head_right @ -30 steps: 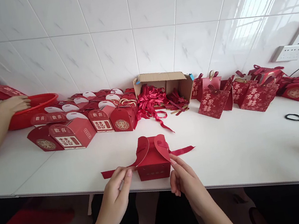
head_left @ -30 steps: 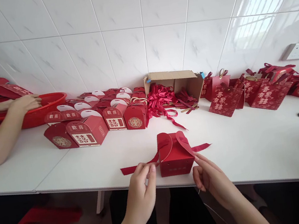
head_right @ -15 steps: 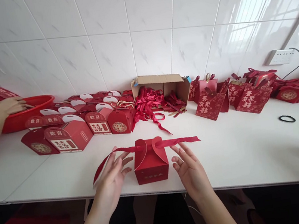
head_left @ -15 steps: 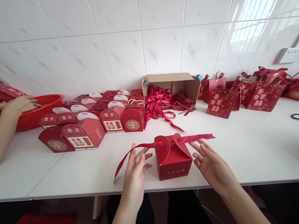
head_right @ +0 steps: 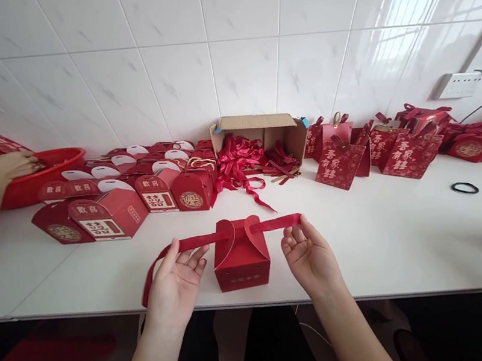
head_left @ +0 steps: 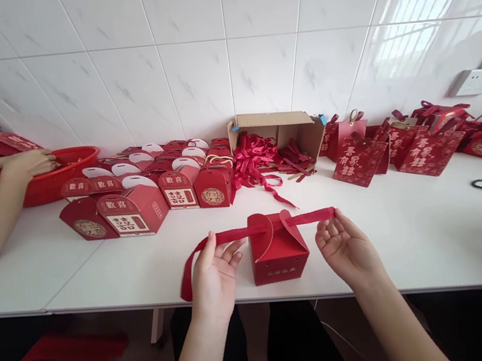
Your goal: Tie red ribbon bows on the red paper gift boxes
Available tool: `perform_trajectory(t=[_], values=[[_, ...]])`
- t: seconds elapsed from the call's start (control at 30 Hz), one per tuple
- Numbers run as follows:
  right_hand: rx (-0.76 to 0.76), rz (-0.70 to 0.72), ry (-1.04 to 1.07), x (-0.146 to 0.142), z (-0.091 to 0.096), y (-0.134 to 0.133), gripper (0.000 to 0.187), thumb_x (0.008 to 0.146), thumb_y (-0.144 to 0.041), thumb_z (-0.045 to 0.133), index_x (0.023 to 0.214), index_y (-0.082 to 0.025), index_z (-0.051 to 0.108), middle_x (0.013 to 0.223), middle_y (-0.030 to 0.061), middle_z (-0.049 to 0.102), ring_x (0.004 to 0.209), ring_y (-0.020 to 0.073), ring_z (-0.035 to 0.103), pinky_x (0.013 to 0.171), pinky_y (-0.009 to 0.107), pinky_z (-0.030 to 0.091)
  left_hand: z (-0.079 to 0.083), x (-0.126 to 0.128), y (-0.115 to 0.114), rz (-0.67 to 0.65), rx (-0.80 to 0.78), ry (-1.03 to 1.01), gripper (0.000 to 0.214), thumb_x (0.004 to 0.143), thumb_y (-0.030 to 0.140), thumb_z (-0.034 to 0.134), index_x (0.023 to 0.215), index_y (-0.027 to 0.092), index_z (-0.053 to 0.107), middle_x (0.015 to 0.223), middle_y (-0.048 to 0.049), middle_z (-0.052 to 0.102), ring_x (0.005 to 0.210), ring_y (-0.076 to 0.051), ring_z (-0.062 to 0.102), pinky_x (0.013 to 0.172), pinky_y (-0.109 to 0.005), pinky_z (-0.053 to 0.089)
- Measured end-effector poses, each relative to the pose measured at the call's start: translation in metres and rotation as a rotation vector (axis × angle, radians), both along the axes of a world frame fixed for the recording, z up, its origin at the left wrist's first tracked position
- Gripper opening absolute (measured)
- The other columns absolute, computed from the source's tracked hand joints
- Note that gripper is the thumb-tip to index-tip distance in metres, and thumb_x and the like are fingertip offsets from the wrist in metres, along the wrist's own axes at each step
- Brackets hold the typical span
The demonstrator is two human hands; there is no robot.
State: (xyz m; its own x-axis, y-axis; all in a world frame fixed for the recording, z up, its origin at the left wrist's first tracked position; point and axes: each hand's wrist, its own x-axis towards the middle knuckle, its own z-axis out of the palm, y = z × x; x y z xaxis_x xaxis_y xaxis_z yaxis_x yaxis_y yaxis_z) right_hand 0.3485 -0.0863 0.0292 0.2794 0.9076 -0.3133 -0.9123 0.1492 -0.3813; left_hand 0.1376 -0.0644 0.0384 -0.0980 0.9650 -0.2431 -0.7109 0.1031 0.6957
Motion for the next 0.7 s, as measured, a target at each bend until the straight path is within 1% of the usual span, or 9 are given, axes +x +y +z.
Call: perform_trajectory(t=[0.13, 0.2, 0.3, 0.4, 0.57, 0.63, 0.7], values=[[0.002, -0.034, -0.081, 0.005, -0.002, -0.003, 0.012, 0.073, -0.018, 0.073, 0.078, -0.020, 0.063, 0.067, -0.0041, 0.065, 0.063, 0.0087, 0.065, 0.054, 0.017, 0.054, 0.001, -0.004, 0.002, 0.057, 0.053, 0.133, 0.024, 0.079, 0.036, 0.066, 0.071, 0.015, 0.056, 0.064, -0.0060, 0.068, 0.070, -0.019, 0.070, 0.058, -0.024, 0.050], [0.011, -0.045, -0.142, 0.006, -0.004, -0.003, 0.013, 0.073, -0.021, 0.075, 0.078, -0.020, 0.063, 0.066, -0.0044, 0.064, 0.063, 0.0091, 0.065, 0.056, 0.018, 0.055, 0.002, -0.008, 0.005, 0.082, 0.098, 0.210, 0.031, 0.077, 0.043, 0.067, 0.071, 0.015, 0.056, 0.062, -0.0072, 0.069, 0.069, -0.021, 0.070, 0.057, -0.026, 0.049], [0.049, -0.101, -0.259, 0.007, -0.001, 0.000, 0.015, 0.071, -0.025, 0.077, 0.077, -0.020, 0.064, 0.065, -0.0050, 0.064, 0.062, 0.0081, 0.063, 0.057, 0.018, 0.054, 0.009, -0.015, 0.011, 0.146, 0.187, 0.303, 0.036, 0.072, 0.046, 0.071, 0.066, 0.015, 0.056, 0.060, -0.0039, 0.066, 0.064, -0.020, 0.068, 0.056, -0.027, 0.048], [0.126, -0.193, -0.423, 0.009, 0.007, 0.002, 0.019, 0.067, -0.025, 0.081, 0.078, -0.019, 0.066, 0.068, -0.0054, 0.064, 0.060, 0.0065, 0.060, 0.058, 0.018, 0.052, 0.021, -0.020, 0.018, 0.228, 0.269, 0.400, 0.034, 0.069, 0.043, 0.075, 0.062, 0.015, 0.058, 0.060, 0.0002, 0.063, 0.058, -0.015, 0.063, 0.056, -0.027, 0.050], [0.217, -0.260, -0.624, 0.012, 0.028, 0.007, 0.022, 0.069, -0.033, 0.080, 0.082, -0.018, 0.070, 0.066, -0.0028, 0.064, 0.060, 0.0079, 0.058, 0.059, 0.020, 0.049, 0.038, -0.021, 0.023, 0.290, 0.366, 0.570, 0.027, 0.067, 0.040, 0.077, 0.072, 0.015, 0.069, 0.075, -0.0019, 0.068, 0.067, -0.013, 0.061, 0.057, -0.025, 0.051], [0.249, -0.287, -0.676, 0.014, 0.036, 0.008, 0.023, 0.069, -0.035, 0.079, 0.082, -0.018, 0.070, 0.067, -0.0023, 0.064, 0.061, 0.0080, 0.057, 0.060, 0.021, 0.048, 0.042, -0.020, 0.024, 0.299, 0.401, 0.604, 0.028, 0.065, 0.039, 0.079, 0.075, 0.015, 0.071, 0.074, -0.0015, 0.067, 0.066, -0.012, 0.059, 0.057, -0.024, 0.050], [0.277, -0.299, -0.734, 0.015, 0.045, 0.009, 0.021, 0.070, -0.036, 0.078, 0.077, -0.018, 0.069, 0.068, -0.0022, 0.064, 0.061, 0.0083, 0.056, 0.061, 0.022, 0.048, 0.046, -0.019, 0.026, 0.298, 0.428, 0.627, 0.027, 0.064, 0.038, 0.080, 0.076, 0.015, 0.071, 0.069, -0.0002, 0.066, 0.062, -0.012, 0.056, 0.056, -0.023, 0.047]])
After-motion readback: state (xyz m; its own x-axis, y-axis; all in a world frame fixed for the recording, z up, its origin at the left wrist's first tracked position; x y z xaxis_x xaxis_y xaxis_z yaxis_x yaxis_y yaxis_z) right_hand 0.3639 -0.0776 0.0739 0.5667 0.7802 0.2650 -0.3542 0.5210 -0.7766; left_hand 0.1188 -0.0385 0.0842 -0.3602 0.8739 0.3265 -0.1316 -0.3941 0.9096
